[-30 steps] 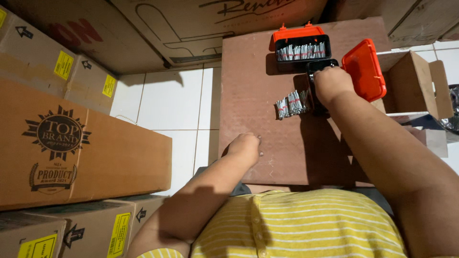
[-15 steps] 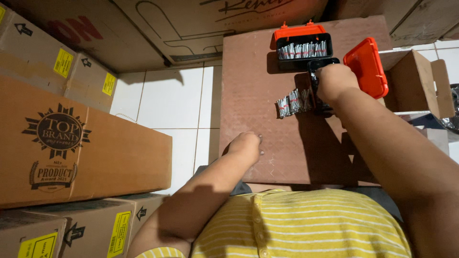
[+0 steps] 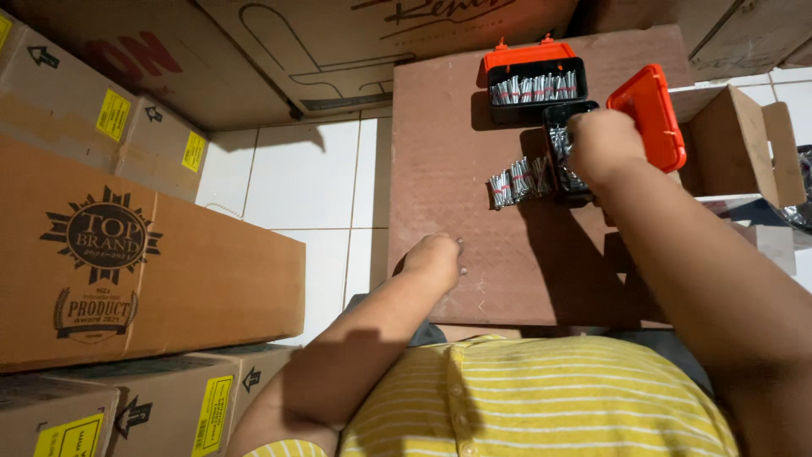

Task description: The person sorts and organizes various screws and small metal components from a container into specific small bags or compartments.

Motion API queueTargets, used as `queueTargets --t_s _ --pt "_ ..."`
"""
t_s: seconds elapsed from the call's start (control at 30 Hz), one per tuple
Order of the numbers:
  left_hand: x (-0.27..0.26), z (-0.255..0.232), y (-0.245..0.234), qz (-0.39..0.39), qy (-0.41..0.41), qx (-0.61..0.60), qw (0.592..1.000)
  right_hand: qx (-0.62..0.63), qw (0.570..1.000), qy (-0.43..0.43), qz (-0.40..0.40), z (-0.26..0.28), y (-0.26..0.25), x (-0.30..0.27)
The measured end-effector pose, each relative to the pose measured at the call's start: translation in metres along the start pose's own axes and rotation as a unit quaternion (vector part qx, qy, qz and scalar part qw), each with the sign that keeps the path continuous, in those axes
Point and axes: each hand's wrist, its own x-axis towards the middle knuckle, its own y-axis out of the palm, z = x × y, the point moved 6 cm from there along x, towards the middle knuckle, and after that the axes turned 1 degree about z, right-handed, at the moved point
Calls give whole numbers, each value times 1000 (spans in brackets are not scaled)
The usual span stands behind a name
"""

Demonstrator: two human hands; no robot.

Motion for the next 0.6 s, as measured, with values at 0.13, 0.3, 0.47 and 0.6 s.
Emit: queueTargets --t_s 0.13,0.3,0.47,0.6 --pt "5 4 9 0 34 22 999 -10 999 13 -36 16 -47 -54" --pt "7 5 15 -33 39 50 997 138 989 -41 -35 49 -21 -111" --pt "0 -3 21 -38 54 -32 997 141 985 -69 -67 68 36 -140" --pt "17 1 54 -80 89 -77 990 113 983 -100 -106 68 70 -143"
